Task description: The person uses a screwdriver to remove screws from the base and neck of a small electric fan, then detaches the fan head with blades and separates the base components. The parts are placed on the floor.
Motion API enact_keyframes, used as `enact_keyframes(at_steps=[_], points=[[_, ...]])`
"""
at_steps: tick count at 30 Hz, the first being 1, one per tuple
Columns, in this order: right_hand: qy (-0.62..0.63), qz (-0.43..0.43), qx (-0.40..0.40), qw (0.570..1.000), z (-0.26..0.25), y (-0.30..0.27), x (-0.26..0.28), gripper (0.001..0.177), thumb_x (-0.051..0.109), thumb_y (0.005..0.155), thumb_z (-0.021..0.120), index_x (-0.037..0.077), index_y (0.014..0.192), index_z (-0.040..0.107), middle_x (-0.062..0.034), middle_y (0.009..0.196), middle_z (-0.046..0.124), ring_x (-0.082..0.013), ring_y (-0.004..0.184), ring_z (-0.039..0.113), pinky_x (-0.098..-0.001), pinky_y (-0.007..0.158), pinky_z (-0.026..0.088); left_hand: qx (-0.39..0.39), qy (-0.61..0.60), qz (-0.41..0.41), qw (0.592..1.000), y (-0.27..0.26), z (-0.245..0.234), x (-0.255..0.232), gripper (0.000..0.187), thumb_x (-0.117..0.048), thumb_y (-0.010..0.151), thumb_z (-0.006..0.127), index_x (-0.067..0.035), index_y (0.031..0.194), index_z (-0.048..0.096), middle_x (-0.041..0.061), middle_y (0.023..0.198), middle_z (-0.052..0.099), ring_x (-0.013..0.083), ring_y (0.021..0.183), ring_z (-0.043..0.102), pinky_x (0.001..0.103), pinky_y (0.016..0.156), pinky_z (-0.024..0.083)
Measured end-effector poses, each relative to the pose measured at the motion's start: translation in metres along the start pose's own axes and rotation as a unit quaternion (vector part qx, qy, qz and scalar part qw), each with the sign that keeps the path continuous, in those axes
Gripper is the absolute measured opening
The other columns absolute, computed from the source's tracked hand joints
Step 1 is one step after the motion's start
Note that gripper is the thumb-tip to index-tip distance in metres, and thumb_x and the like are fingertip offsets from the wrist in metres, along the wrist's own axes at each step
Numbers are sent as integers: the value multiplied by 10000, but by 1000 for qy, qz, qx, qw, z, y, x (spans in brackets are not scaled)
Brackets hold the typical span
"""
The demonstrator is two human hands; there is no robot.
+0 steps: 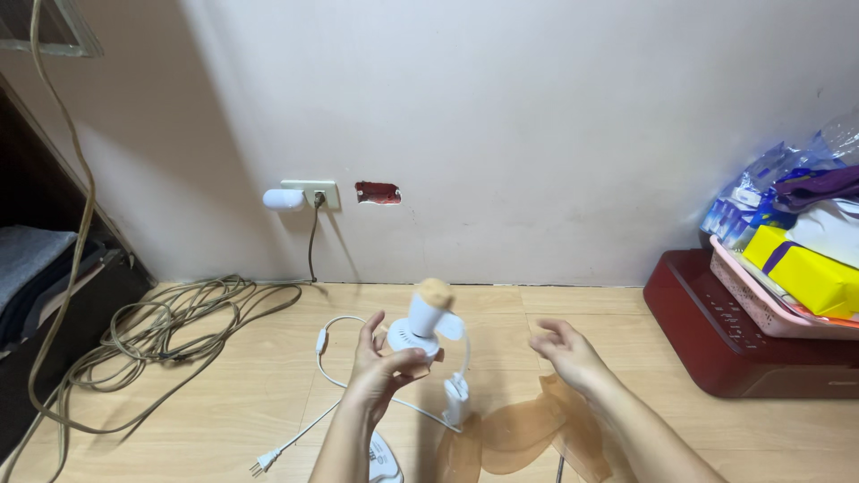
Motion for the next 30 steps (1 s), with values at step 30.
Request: enact_keyframes(at_steps=[30], points=[[569,-177,326,734,29,37,-49,636,342,709,896,14,1204,670,-93,1105,723,-210,988,730,-332,777,630,24,320,382,867,-109,165,32,936,-28,740,811,-65,1551,345,128,1467,534,282,1420,511,391,1180,417]])
Point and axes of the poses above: each hand's wrist, its own y-axis towards the middle knuckle, its own z-axis out of the palm, x = y × z, the point moved 1 cm from there along y, towards the middle knuckle
